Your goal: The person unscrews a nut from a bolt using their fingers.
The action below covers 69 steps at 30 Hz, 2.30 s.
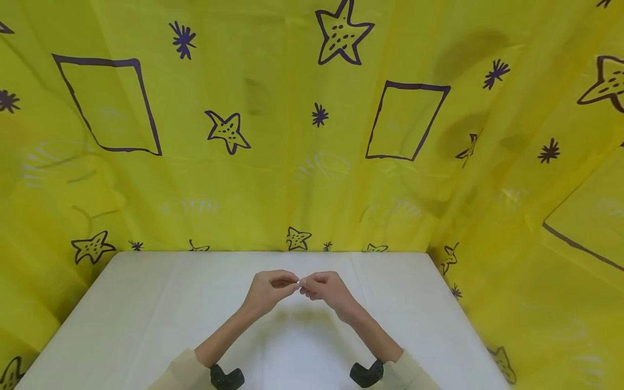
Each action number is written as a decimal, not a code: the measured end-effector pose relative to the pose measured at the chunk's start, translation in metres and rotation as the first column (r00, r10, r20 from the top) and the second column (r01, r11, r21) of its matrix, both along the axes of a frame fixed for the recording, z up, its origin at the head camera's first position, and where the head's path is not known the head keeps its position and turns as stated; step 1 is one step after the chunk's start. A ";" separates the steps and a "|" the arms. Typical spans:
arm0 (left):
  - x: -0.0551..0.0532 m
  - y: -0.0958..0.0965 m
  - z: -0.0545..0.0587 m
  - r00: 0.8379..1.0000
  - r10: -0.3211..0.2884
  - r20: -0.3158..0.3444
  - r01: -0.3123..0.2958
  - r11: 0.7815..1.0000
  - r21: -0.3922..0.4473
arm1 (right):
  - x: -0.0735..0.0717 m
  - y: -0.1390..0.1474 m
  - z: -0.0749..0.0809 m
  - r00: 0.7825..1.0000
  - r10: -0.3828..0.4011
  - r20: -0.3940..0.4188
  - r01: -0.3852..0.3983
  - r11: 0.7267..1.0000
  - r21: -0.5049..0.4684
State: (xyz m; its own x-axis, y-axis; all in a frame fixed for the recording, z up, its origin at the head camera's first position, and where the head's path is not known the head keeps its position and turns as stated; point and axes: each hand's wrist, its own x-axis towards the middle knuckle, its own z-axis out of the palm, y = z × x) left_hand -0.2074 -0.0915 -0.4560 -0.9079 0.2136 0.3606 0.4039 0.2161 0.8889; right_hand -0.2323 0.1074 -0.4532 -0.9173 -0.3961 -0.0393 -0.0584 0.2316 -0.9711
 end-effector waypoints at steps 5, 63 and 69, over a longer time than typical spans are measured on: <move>0.012 -0.001 0.018 1.000 -0.013 -0.005 0.013 1.000 0.005 | 0.001 -0.001 0.000 1.000 0.015 0.003 -0.015 0.999 -0.035; 0.010 -0.004 0.022 0.999 -0.004 0.044 0.000 0.997 0.082 | 0.001 -0.009 0.006 0.997 0.042 -0.071 -0.052 0.988 -0.149; 0.010 -0.002 0.022 0.999 -0.014 0.046 0.009 0.996 0.092 | 0.000 -0.007 0.006 1.000 0.010 -0.029 -0.014 0.988 -0.153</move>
State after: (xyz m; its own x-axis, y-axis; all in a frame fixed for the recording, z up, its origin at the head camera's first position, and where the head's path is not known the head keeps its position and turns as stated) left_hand -0.1976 -0.0932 -0.4339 -0.9220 0.1920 0.3363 0.3633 0.1285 0.9228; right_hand -0.2323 0.1001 -0.4476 -0.9123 -0.4067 0.0486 -0.0883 0.0794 -0.9929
